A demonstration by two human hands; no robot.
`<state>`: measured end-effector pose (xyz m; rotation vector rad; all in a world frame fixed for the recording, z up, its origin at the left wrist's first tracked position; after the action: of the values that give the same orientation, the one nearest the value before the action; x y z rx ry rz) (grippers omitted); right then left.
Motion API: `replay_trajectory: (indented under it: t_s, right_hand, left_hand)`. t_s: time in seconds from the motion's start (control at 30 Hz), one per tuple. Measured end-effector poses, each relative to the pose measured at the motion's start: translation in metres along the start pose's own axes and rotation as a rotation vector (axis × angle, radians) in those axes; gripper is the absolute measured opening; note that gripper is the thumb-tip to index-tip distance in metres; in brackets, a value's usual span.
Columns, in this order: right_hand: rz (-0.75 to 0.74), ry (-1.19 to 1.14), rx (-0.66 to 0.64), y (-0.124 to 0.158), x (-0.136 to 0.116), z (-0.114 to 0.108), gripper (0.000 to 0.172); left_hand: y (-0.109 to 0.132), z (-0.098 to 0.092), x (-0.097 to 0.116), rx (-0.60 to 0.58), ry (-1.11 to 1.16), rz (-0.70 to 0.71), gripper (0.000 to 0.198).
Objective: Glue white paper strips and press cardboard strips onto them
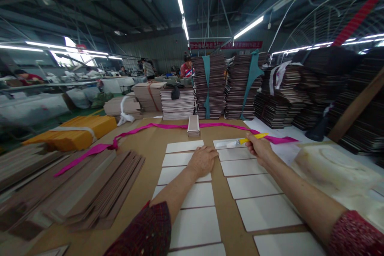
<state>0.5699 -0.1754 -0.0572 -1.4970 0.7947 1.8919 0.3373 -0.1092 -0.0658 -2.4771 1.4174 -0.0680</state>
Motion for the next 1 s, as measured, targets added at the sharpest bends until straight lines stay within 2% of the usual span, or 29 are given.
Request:
replay_trajectory:
  t_s: [0.2, 0.43, 0.63, 0.8, 1.0]
  right_hand:
    - [0.054, 0.021, -0.105, 0.017, 0.013, 0.013, 0.027]
    - [0.076, 0.071, -0.108, 0.024, 0.013, 0.016, 0.026]
    - [0.065, 0.125, -0.12, 0.019, 0.02, 0.021, 0.027]
    - [-0.004, 0.193, -0.099, 0.008, 0.015, 0.013, 0.026]
    - [-0.055, 0.274, -0.027, -0.004, 0.0, -0.007, 0.022]
  left_hand:
    - [0.001, -0.002, 0.001, -0.007, 0.018, 0.023, 0.035]
    - [0.0, 0.001, 0.0, 0.001, 0.023, 0.024, 0.035]
    - [0.0, 0.001, 0.0, -0.002, 0.024, 0.029, 0.035]
    - [0.0, 0.0, 0.0, 0.012, 0.038, 0.018, 0.034]
    - [0.001, -0.001, 0.0, 0.016, 0.042, 0.024, 0.034]
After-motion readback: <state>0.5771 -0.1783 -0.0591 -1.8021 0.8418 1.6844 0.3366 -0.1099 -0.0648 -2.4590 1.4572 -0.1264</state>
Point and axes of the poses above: each hand's wrist, its own y-axis away from the middle knuckle, its own z-axis out of the palm, x = y × z, the point moved 5 cm from there along -y, towards the middle knuckle, and after that the axes turned 10 degrees about -y, right-handed, at the moved point
